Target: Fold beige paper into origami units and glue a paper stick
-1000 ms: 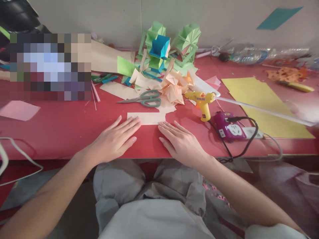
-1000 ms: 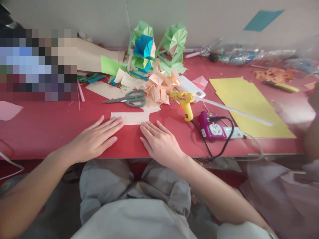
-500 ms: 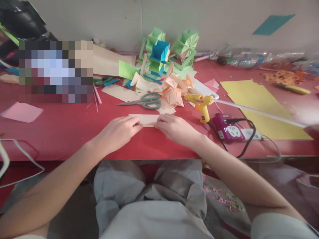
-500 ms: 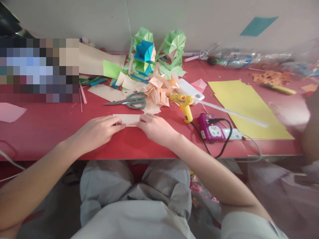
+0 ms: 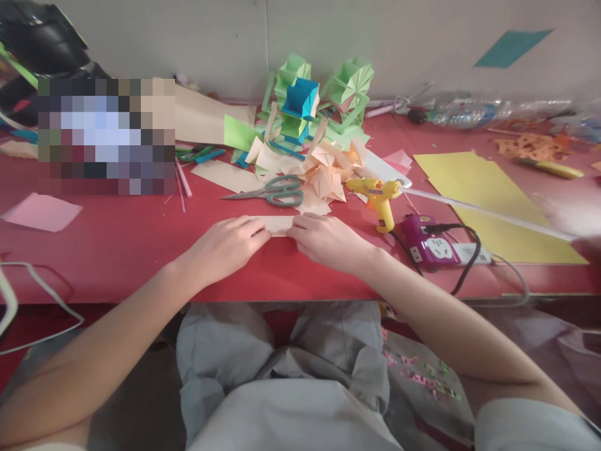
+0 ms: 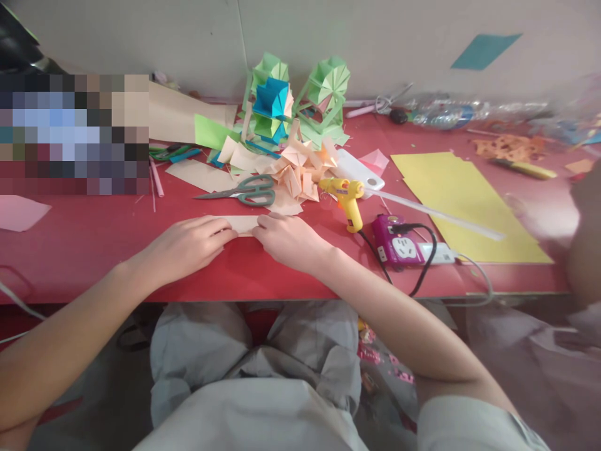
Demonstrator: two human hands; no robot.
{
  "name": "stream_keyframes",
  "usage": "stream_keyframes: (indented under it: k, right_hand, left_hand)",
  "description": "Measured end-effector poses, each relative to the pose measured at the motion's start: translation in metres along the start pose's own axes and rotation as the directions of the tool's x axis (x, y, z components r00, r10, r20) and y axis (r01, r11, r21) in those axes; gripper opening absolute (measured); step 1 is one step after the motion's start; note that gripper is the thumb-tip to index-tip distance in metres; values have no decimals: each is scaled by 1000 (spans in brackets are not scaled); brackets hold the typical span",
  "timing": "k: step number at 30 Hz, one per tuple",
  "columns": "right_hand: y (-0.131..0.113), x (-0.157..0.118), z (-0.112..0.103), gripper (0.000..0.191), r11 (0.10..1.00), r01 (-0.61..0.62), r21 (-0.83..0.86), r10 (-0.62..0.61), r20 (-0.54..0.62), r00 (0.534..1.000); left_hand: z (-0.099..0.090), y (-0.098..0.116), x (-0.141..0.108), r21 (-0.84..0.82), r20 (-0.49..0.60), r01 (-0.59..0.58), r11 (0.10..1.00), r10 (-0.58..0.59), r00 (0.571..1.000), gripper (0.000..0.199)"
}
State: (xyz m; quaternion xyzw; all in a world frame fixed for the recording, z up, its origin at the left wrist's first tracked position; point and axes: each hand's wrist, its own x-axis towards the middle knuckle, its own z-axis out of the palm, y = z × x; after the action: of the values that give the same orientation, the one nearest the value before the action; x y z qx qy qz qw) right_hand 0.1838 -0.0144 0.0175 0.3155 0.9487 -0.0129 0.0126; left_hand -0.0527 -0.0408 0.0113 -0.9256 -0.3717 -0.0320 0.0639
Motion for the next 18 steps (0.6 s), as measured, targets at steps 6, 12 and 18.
stream_keyframes:
  k: [6, 12, 18]
  right_hand:
    - [-1, 2, 3, 20, 998, -28, 64, 31, -41, 999]
    - [1, 4, 11, 26, 996, -48, 72, 51, -51, 997]
    - [2, 7, 7, 32, 981, -122, 149, 125, -9, 992]
  left_hand:
    - [0, 2, 4, 24, 21, 47, 999, -47, 999, 28]
    - [-3, -3, 7, -76, 58, 64, 995, -60, 997, 31]
    - [-2, -4, 6, -113, 28, 62, 992, -59, 998, 45]
